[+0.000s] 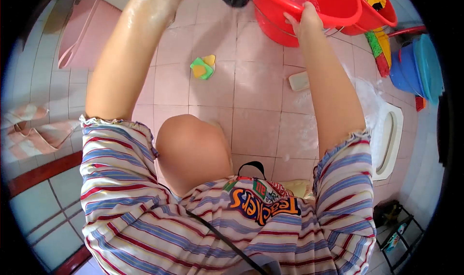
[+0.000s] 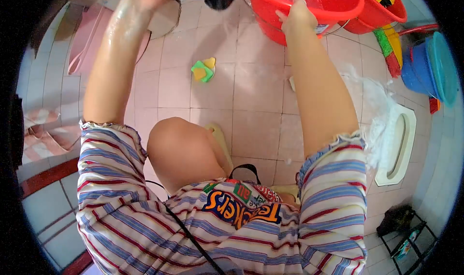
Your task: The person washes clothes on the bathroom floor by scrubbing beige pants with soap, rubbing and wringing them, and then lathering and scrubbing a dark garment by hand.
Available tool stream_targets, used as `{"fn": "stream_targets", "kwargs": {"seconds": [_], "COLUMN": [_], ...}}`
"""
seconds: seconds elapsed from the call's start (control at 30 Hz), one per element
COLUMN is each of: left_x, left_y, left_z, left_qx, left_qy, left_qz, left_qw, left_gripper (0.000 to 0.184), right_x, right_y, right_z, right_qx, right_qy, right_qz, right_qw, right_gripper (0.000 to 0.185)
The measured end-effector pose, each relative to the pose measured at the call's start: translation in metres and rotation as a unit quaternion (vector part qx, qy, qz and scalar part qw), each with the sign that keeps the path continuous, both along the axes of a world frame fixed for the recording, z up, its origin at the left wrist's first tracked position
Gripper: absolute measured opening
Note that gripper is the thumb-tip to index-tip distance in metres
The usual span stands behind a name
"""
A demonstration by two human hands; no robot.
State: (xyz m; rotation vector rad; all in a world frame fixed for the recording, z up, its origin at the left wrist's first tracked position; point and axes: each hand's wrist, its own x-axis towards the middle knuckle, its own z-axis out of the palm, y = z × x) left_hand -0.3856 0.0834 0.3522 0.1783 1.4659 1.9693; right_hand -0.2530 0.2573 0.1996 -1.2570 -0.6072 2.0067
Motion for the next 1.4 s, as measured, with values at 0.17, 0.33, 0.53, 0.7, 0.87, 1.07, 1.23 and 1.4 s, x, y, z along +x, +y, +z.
{"fn": "stream_targets", "kwargs": {"seconds": [0.17, 0.33, 0.53, 0.7, 0.87, 1.07, 1.23, 1.4], "left_x": [0.04, 0.096, 0.109, 0.047, 0.026, 0.012, -0.014, 0.012], "left_y": [-0.021, -0.013, -0.05, -0.142, -0.187, -0.161, -0.172, -0.137], "left_z": [-0.097, -0.224, -0.32, -0.353, -0.368, -0.372, -0.382, -0.351], "left_qx": [-0.109, -0.117, -0.191, -0.466, -0.57, -0.576, -0.537, -0.381], "left_qy": [-0.074, -0.236, 0.027, 0.579, 0.617, 0.577, 0.585, 0.482], "left_qz": [-0.065, -0.132, -0.44, -0.145, -0.207, -0.315, -0.272, -0.184], "left_qw": [0.989, 0.956, 0.877, 0.653, 0.501, 0.486, 0.544, 0.767], "left_gripper": [0.019, 0.022, 0.039, 0.053, 0.056, 0.051, 0.044, 0.031], "right_x": [-0.003, 0.06, 0.169, 0.262, 0.296, 0.28, 0.26, 0.235], "right_y": [0.011, -0.001, -0.094, -0.142, -0.168, -0.174, -0.171, -0.182], "right_z": [-0.029, -0.067, -0.156, -0.23, -0.223, -0.216, -0.202, -0.178], "right_qx": [0.139, 0.228, 0.247, 0.408, 0.372, 0.378, 0.436, 0.335], "right_qy": [0.045, -0.062, -0.204, -0.332, -0.383, -0.327, -0.335, -0.242], "right_qz": [0.085, 0.307, 0.489, 0.414, 0.344, 0.308, 0.284, 0.208], "right_qw": [0.986, 0.922, 0.811, 0.743, 0.773, 0.809, 0.785, 0.887], "right_gripper": [0.071, 0.051, 0.064, 0.059, 0.049, 0.041, 0.034, 0.027]}}
